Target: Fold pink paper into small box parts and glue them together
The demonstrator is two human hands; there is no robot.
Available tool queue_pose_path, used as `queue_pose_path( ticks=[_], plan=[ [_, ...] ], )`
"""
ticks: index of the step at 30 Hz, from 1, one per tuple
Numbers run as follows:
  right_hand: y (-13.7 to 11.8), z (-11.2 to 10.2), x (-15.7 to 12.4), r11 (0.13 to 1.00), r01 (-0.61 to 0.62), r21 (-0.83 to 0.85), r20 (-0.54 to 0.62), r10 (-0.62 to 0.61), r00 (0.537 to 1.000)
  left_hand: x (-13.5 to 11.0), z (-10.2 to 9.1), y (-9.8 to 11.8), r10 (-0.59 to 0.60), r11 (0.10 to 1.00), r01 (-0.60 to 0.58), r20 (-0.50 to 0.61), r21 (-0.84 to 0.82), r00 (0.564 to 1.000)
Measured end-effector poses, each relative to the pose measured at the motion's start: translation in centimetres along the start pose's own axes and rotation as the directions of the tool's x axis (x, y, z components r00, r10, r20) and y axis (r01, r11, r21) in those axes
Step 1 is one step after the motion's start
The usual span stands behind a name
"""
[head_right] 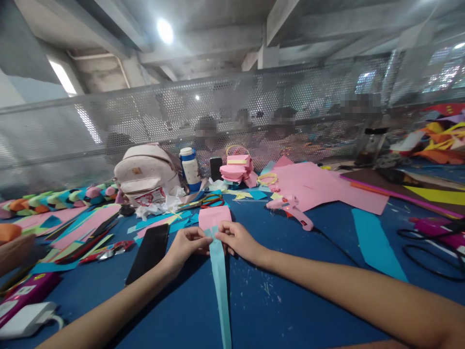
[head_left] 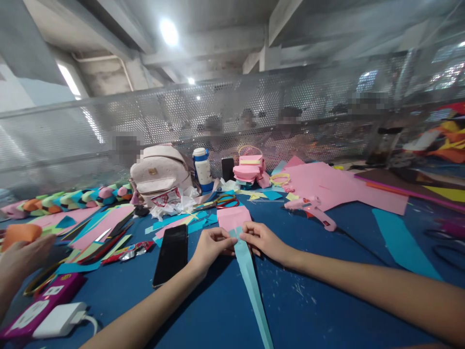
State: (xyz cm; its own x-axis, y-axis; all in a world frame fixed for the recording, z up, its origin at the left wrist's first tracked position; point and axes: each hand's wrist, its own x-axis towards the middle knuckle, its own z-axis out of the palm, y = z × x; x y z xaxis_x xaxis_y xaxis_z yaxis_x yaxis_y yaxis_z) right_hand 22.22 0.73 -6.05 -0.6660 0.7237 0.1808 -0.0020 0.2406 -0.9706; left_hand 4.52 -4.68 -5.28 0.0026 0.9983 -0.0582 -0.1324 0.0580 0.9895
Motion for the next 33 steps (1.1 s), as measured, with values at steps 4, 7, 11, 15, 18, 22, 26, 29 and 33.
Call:
queue_pose_path(
  ticks=[4,7,11,15,18,22,26,29,33],
  plan=[
    [-0.01,-0.08,-0.02,1.0,0.004,0.001,-0.015,-0.004,1.0,0.04,-0.04,0.03,-0.006,1.0,0.006,0.001,-0.004,1.0],
    [0.03,-0.08,-0.04,1.0,0.01,0.004,-0.03,-0.01,1.0,0.25,-0.15,0.08,-0.032,0.999,0.032,0.032,0.01,0.999],
    [0.11,0.02,-0.04,1.0,0.015,0.01,-0.026,-0.015,1.0,0.53,-0.28,0.08,-0.037,0.999,0.036,0.035,0.022,0.999],
    [0.08,0.12,-0.04,1.0,0.019,0.012,-0.007,-0.019,1.0,0.39,-0.19,0.11,-0.006,1.0,0.006,-0.003,0.016,1.0],
    [0.01,0.11,-0.03,1.0,0.019,0.013,-0.003,-0.019,1.0,0.06,-0.06,0.16,-0.006,1.0,0.006,-0.009,0.017,1.0],
    [0.12,0.03,0.05,1.0,0.009,0.013,-0.007,-0.009,1.0,-0.13,-0.02,0.2,-0.013,1.0,0.014,-0.01,0.018,1.0],
    [0.21,-0.04,0.05,1.0,0.005,0.01,-0.019,-0.005,1.0,0.01,-0.07,0.33,-0.025,0.999,0.024,0.02,0.04,0.999],
    [0.12,-0.05,-0.03,1.0,0.012,0.012,-0.038,-0.011,0.999,0.11,-0.09,0.45,-0.045,0.996,0.04,0.062,0.077,0.997],
    [0.06,0.03,-0.09,1.0,0.01,0.021,-0.013,-0.01,1.0,0.23,-0.16,0.33,-0.02,0.995,0.014,0.059,0.103,0.998]
  ],
)
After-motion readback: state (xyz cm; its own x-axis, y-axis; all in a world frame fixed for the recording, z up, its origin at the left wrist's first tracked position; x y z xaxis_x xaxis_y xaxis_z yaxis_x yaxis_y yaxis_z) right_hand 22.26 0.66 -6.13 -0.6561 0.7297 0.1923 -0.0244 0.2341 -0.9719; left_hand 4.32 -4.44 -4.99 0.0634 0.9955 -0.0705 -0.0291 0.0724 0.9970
